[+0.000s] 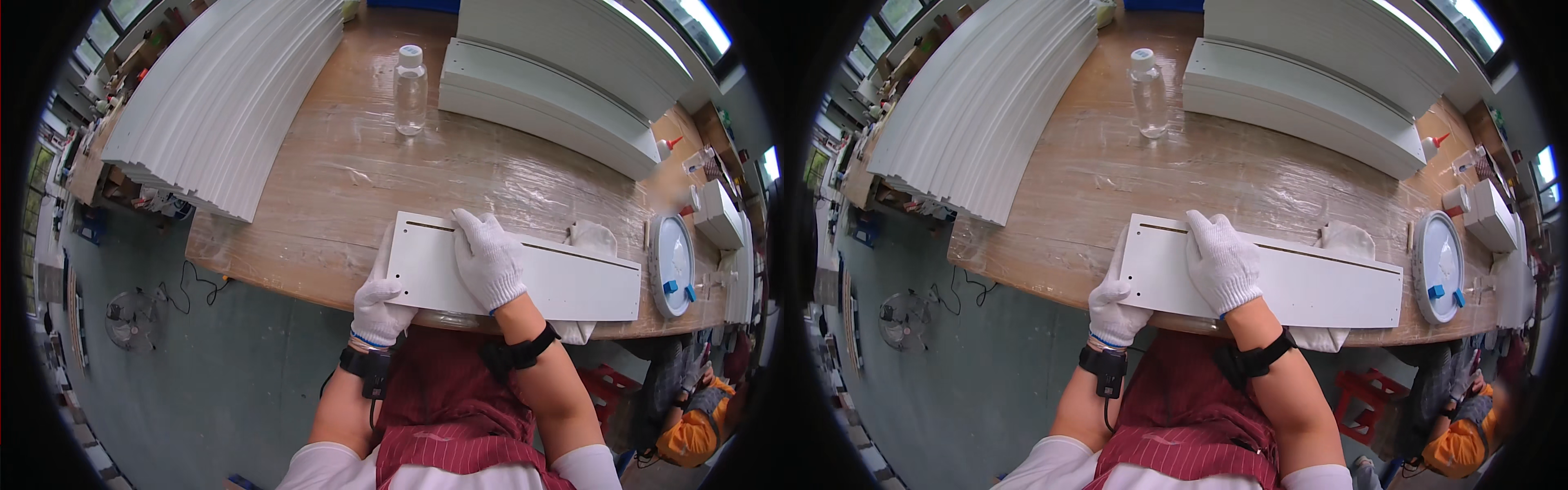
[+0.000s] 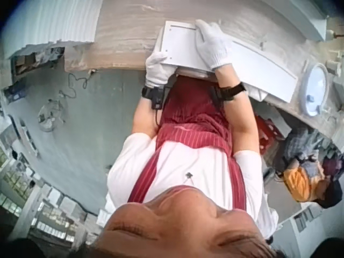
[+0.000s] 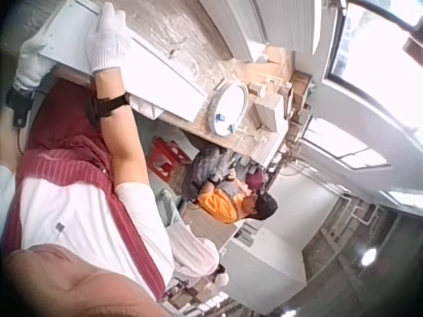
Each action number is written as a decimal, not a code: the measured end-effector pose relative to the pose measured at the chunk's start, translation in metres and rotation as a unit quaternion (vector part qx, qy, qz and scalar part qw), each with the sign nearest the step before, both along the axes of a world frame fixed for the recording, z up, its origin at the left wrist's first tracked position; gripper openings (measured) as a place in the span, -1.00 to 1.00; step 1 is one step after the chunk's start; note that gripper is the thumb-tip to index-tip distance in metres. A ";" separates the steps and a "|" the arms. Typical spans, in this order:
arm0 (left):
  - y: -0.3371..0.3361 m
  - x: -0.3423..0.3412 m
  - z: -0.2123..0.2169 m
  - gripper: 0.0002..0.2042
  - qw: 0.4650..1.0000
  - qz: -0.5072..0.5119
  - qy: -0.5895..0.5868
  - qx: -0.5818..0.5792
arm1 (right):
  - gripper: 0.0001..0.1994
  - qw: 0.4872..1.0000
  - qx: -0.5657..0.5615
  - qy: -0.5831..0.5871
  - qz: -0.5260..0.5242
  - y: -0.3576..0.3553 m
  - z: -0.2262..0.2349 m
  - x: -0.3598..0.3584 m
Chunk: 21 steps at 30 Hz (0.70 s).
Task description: Cleaning or applying a substance to white wooden furniture boards using a sponge and cloth.
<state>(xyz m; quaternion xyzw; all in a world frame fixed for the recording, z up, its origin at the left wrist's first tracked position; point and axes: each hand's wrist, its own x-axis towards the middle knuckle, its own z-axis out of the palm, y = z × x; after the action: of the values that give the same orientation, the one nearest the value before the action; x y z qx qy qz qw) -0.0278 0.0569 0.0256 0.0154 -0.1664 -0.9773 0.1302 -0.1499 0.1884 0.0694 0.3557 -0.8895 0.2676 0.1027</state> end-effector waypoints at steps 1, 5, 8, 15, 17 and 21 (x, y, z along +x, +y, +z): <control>0.001 0.001 0.004 -0.09 0.999 0.010 -0.033 0.008 | -0.71 0.999 0.019 -0.032 0.034 -0.017 0.007 -0.001; -0.001 -0.002 -0.009 -0.12 0.996 0.017 -0.082 0.020 | -0.67 0.984 0.122 -0.054 0.114 -0.055 0.010 0.007; -0.007 -0.006 -0.009 -0.02 0.994 0.008 -0.088 0.072 | -0.65 0.928 0.230 -0.131 0.263 -0.054 0.025 0.038; -0.004 -0.010 -0.010 0.03 0.969 0.004 -0.010 0.248 | -0.59 0.978 0.108 -0.098 0.149 -0.054 0.015 0.004; -0.005 -0.007 -0.013 0.01 0.982 -0.012 -0.033 0.187 | -0.57 0.947 0.216 -0.143 0.190 -0.058 0.021 0.020; -0.003 -0.008 -0.009 0.03 0.983 -0.009 -0.043 0.178 | -0.54 0.971 0.108 -0.105 0.188 -0.057 0.018 0.009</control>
<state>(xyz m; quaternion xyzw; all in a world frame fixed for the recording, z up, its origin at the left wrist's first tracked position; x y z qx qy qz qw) -0.0358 0.0536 0.0168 0.0793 0.0046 -0.9908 0.1096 -0.1413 0.1316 0.0876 0.4958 -0.8359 0.2207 -0.0824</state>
